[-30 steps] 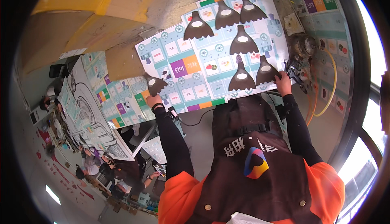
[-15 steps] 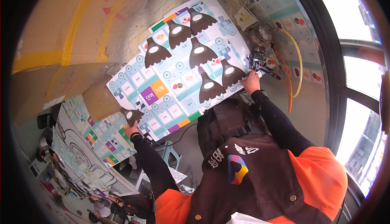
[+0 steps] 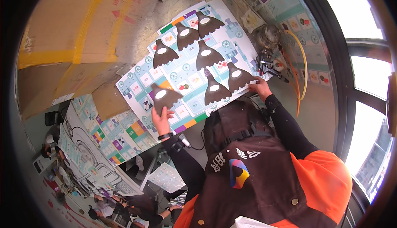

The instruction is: Using a pneumatic hand tool to stamp or press leather components placed on a template.

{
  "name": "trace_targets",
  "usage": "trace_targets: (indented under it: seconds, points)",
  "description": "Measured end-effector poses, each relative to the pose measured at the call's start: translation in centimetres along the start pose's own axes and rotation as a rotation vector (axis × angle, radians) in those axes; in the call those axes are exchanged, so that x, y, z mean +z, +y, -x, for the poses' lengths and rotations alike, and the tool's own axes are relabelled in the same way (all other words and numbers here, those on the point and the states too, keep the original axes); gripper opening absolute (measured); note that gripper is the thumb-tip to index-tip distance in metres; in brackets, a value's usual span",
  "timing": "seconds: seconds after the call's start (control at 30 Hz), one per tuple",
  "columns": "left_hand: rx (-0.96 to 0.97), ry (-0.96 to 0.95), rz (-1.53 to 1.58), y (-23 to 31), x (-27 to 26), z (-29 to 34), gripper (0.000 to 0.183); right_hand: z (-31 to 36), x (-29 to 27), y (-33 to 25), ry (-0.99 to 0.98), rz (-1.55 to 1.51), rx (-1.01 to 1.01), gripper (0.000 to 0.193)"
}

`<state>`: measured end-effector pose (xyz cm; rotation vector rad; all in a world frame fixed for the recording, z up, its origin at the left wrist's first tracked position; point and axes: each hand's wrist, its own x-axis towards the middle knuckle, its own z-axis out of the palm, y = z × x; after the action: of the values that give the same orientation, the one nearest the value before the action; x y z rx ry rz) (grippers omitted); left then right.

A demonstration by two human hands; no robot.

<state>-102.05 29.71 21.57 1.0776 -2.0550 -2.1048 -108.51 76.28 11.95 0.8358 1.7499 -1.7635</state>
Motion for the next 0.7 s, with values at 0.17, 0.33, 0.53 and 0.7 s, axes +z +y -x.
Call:
trace_targets:
  seconds: [0.17,0.33,0.53,0.7]
  points:
    - [-0.086,-0.239,-0.087,-2.2,3.9,-4.5,0.034,1.0,0.1,-0.6,-0.199,-0.282,0.144,0.049]
    - [0.066,0.067,-0.818,-8.6,0.2,-5.8,0.046,0.1,0.3,-0.4,-0.352,-0.296,0.13,0.054]
    - [-0.233,0.155,-0.572,-13.2,-7.1,4.8,0.036,-2.8,1.0,3.6,-0.332,-0.263,0.033,0.062]
    - [-0.344,0.25,-0.68,-21.1,-7.7,15.7,0.033,-2.2,-1.4,4.1,-0.179,-0.32,-0.019,0.055]
